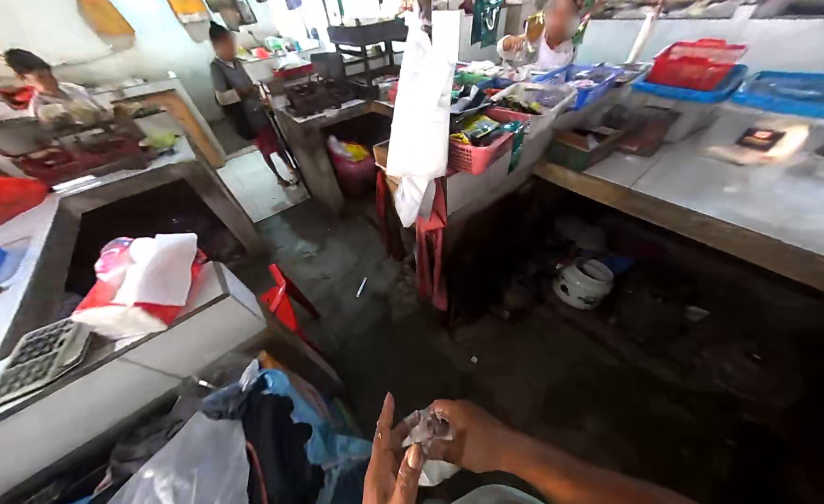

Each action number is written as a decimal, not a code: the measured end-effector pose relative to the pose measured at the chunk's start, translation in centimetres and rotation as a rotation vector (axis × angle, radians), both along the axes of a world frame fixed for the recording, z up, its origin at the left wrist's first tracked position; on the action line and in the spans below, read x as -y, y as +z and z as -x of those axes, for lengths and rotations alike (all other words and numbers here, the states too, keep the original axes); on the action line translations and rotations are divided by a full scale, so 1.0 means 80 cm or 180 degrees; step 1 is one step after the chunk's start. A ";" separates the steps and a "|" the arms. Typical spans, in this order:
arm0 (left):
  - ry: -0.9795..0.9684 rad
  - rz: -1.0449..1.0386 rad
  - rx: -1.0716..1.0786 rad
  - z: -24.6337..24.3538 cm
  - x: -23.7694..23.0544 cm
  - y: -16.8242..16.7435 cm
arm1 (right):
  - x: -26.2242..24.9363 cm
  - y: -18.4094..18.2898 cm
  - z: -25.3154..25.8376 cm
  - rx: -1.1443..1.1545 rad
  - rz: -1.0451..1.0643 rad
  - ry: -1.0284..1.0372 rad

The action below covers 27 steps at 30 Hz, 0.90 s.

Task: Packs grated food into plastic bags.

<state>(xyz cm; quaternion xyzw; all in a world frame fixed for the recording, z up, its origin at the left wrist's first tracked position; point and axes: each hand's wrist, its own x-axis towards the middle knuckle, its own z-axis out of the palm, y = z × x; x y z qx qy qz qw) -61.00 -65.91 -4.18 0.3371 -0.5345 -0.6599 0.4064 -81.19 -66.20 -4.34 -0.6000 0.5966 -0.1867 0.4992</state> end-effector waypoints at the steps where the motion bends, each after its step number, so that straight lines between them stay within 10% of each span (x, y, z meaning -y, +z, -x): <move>1: -0.0073 -0.0028 -0.0038 0.005 0.020 -0.004 | 0.024 -0.007 0.001 -0.0054 -0.0028 0.0017; 16: 0.0097 0.0089 -0.0253 0.015 0.362 -0.013 | 0.433 -0.004 -0.036 -0.0880 0.0023 0.0364; 27: 0.2057 0.0326 0.2021 0.024 0.639 -0.050 | 0.762 -0.025 -0.031 0.0530 0.0082 0.0657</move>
